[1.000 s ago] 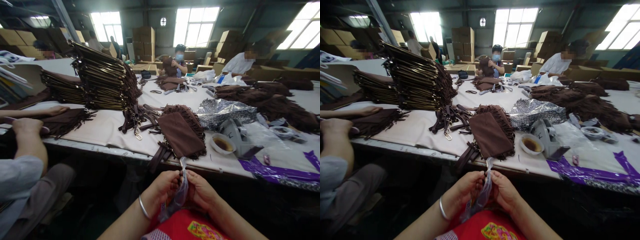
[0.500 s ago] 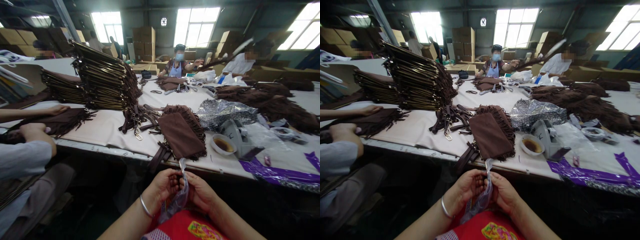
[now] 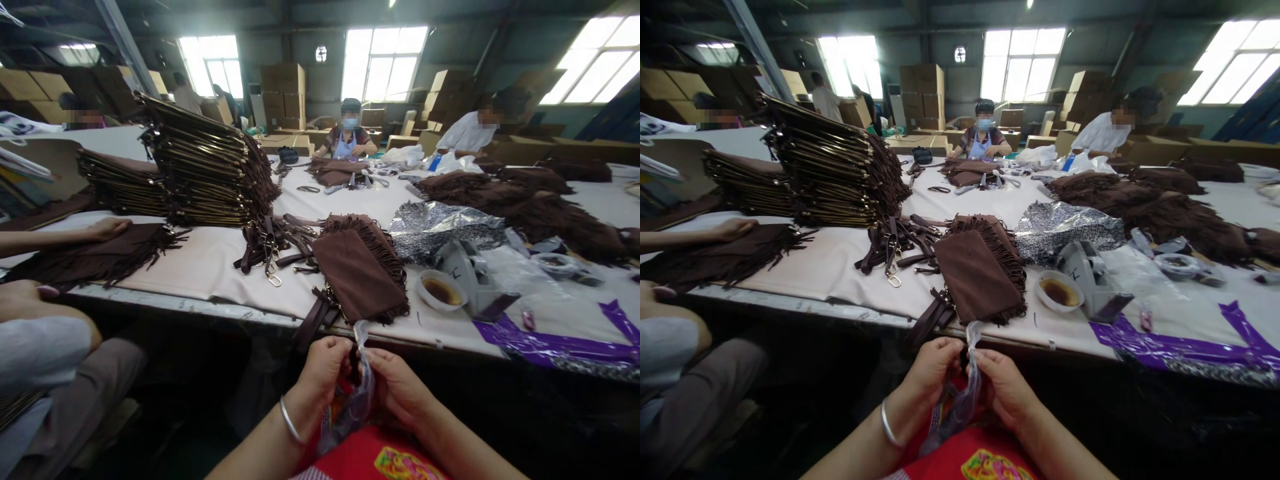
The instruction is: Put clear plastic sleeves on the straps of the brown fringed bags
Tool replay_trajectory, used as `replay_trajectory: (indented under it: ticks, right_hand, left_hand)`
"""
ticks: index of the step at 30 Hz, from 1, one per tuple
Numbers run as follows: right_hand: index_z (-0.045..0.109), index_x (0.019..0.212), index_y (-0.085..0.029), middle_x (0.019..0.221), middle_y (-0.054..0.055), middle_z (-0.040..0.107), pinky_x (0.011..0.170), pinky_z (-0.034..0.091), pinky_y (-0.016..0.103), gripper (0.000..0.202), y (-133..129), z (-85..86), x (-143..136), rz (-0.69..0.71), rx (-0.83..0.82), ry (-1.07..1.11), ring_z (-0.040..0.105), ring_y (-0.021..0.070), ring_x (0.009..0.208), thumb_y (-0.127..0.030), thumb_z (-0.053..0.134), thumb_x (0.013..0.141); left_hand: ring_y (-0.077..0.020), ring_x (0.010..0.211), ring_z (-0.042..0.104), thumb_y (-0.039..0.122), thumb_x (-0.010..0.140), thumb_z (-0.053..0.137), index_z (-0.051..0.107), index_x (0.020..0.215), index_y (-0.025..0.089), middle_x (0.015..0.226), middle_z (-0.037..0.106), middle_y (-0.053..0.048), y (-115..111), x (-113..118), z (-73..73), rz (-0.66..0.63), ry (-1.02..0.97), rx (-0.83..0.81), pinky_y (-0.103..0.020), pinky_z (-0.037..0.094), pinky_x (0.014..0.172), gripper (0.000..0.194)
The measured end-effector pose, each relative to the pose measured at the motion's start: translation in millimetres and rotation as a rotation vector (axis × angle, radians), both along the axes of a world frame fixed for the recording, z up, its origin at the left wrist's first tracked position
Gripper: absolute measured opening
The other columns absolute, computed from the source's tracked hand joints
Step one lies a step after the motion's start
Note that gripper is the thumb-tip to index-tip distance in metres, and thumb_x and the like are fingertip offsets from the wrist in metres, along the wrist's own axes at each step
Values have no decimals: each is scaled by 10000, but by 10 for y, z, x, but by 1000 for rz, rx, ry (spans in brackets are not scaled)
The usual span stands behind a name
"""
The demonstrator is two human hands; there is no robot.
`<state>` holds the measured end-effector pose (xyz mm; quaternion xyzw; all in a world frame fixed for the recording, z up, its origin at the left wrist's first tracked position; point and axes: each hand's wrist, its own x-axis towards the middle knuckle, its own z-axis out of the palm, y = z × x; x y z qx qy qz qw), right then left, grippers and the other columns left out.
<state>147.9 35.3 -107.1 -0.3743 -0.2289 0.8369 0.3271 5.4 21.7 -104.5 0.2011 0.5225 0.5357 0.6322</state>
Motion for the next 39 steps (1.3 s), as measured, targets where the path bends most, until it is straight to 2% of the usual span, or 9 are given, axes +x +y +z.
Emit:
replay_trajectory:
  ticks: [6, 13, 16, 19, 22, 26, 31, 35, 39]
  right_hand:
    - [669, 801, -112, 632, 21, 663, 499, 422, 215, 340, -12, 21, -13, -55, 123, -244, 549, 104, 509, -406, 797, 688]
    - [660, 698, -130, 584, 18, 629, 483, 363, 234, 303, 35, 99, -69, 8, 483, -676, 520, 130, 517, -429, 677, 746]
    - [673, 679, -149, 626, 30, 656, 529, 378, 249, 240, 39, 179, -79, 24, 694, -857, 559, 157, 579, -350, 601, 788]
    - [707, 753, -159, 706, 44, 700, 599, 422, 262, 232, 31, 209, -66, 27, 788, -873, 607, 184, 661, -327, 559, 813]
    - [721, 805, -148, 746, 60, 717, 620, 450, 267, 279, 20, 190, -53, 24, 719, -740, 624, 199, 698, -381, 567, 810]
    - [717, 826, -130, 737, 55, 711, 579, 444, 257, 352, 14, 156, -50, 48, 553, -547, 604, 179, 644, -465, 645, 750]
    - [681, 774, -117, 570, 8, 622, 471, 378, 236, 396, 4, 115, -56, 53, 394, -529, 500, 121, 475, -499, 692, 672]
    - [673, 766, -119, 604, 14, 628, 478, 378, 228, 309, -37, 142, -62, 118, 451, -534, 514, 124, 506, -417, 653, 689]
    - [635, 641, -126, 563, 12, 598, 485, 358, 225, 246, -101, 133, -37, 266, 594, -625, 511, 127, 515, -339, 570, 744]
  left_hand:
    - [-108, 480, 495, 292, 699, 648, 638, 653, 126, 546, 585, -8, -68, 10, 122, 44, 386, 19, -218, 365, 465, 173]
    - [-164, 594, 583, 260, 741, 605, 664, 661, 138, 635, 664, -50, -109, 95, 279, 16, 683, 99, -251, 433, 555, 157]
    - [-159, 642, 590, 216, 777, 574, 663, 656, 153, 671, 665, -45, -122, 118, 318, 15, 856, 202, -257, 429, 622, 162]
    - [-153, 687, 575, 256, 849, 540, 681, 676, 165, 713, 645, -42, -134, 88, 348, -116, 937, 380, -260, 408, 656, 241]
    - [-141, 634, 533, 360, 876, 536, 681, 684, 157, 652, 593, -27, -116, 18, 309, -195, 762, 390, -253, 391, 603, 315]
    - [-113, 528, 483, 418, 802, 626, 662, 782, 131, 582, 545, 9, -75, -46, 159, -4, 332, 70, -236, 392, 528, 289]
    - [-142, 614, 582, 381, 691, 753, 687, 839, 86, 714, 646, -63, -73, 27, 111, -185, -86, -4, -263, 451, 603, 336]
    - [-147, 575, 575, 282, 579, 800, 676, 732, 89, 660, 634, -53, -18, 111, 164, -179, -153, -35, -265, 431, 570, 275]
    - [-147, 589, 576, 244, 585, 753, 669, 705, 94, 656, 641, -58, 50, 152, 118, -111, 46, -34, -253, 418, 567, 209]
